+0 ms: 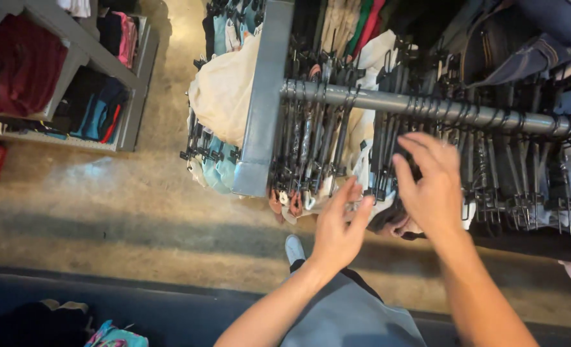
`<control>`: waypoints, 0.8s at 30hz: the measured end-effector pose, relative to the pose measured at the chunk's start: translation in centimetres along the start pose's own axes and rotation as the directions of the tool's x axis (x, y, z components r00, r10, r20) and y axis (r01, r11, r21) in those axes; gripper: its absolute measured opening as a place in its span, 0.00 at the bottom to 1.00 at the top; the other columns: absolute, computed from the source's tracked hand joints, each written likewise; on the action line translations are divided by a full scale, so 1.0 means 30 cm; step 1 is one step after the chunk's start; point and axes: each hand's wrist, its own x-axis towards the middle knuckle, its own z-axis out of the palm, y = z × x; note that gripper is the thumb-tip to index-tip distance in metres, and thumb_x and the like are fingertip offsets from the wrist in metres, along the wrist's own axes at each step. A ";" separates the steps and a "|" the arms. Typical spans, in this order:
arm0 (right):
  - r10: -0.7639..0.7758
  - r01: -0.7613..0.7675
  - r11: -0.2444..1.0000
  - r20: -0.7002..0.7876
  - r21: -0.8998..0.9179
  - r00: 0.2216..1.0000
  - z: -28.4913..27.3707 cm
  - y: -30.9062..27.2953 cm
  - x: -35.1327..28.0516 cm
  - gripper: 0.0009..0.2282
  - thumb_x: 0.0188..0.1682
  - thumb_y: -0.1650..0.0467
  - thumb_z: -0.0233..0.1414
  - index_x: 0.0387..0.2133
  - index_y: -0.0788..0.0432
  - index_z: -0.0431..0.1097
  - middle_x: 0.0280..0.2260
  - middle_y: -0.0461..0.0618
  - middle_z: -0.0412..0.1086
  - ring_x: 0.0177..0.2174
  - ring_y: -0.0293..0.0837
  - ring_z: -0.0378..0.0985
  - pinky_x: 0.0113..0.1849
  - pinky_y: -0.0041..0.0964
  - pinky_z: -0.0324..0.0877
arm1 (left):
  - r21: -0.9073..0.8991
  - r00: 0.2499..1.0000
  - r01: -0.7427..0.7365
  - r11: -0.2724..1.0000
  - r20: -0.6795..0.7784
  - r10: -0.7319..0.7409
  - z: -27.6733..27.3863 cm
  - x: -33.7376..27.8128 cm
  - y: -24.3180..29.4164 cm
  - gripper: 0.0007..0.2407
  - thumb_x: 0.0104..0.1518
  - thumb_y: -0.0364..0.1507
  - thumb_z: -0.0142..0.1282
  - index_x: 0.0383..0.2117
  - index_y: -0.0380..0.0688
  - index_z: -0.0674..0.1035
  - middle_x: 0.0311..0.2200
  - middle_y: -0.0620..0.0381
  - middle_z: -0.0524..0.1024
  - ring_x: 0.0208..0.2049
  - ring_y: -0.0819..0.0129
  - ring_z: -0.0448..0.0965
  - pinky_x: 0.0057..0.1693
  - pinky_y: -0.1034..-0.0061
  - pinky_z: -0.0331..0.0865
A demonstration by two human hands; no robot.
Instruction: Organizing and hanging various items of clothing on a retail rack.
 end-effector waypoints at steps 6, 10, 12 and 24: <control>-0.170 0.170 0.970 0.014 -0.176 0.985 -0.015 0.116 -0.059 0.07 0.49 0.71 0.59 0.40 0.56 0.79 0.54 0.53 0.72 0.56 0.56 0.70 0.60 0.48 0.62 | -0.100 0.931 0.356 0.929 0.120 -0.344 0.176 0.155 -0.070 0.29 0.63 0.41 0.53 0.57 0.20 0.70 0.51 0.19 0.71 0.57 0.29 0.71 0.63 0.47 0.64; -0.024 0.030 0.988 0.046 -0.150 0.999 -0.029 0.141 -0.082 0.09 0.50 0.68 0.57 0.42 0.45 0.80 0.55 0.43 0.72 0.54 0.50 0.72 0.58 0.46 0.65 | -0.093 0.841 0.517 0.851 0.236 -0.486 0.293 0.212 -0.253 0.22 0.58 0.45 0.60 0.47 0.39 0.82 0.36 0.43 0.83 0.41 0.53 0.84 0.45 0.63 0.77; -0.016 0.021 0.994 0.048 -0.110 0.999 -0.055 0.129 -0.075 0.08 0.49 0.70 0.57 0.41 0.48 0.80 0.54 0.46 0.73 0.51 0.53 0.74 0.55 0.48 0.68 | -0.085 0.850 0.502 0.861 0.230 -0.473 0.317 0.236 -0.302 0.19 0.58 0.43 0.59 0.45 0.40 0.82 0.34 0.43 0.82 0.40 0.54 0.84 0.44 0.62 0.76; 0.087 -0.078 0.989 0.063 -0.123 0.994 -0.041 -0.023 0.023 0.17 0.54 0.70 0.50 0.56 0.64 0.70 0.47 0.62 0.76 0.44 0.62 0.79 0.46 0.55 0.72 | 0.149 0.782 0.569 0.809 0.209 -0.588 0.217 0.241 -0.223 0.20 0.58 0.51 0.53 0.50 0.57 0.80 0.38 0.50 0.83 0.47 0.52 0.83 0.53 0.56 0.74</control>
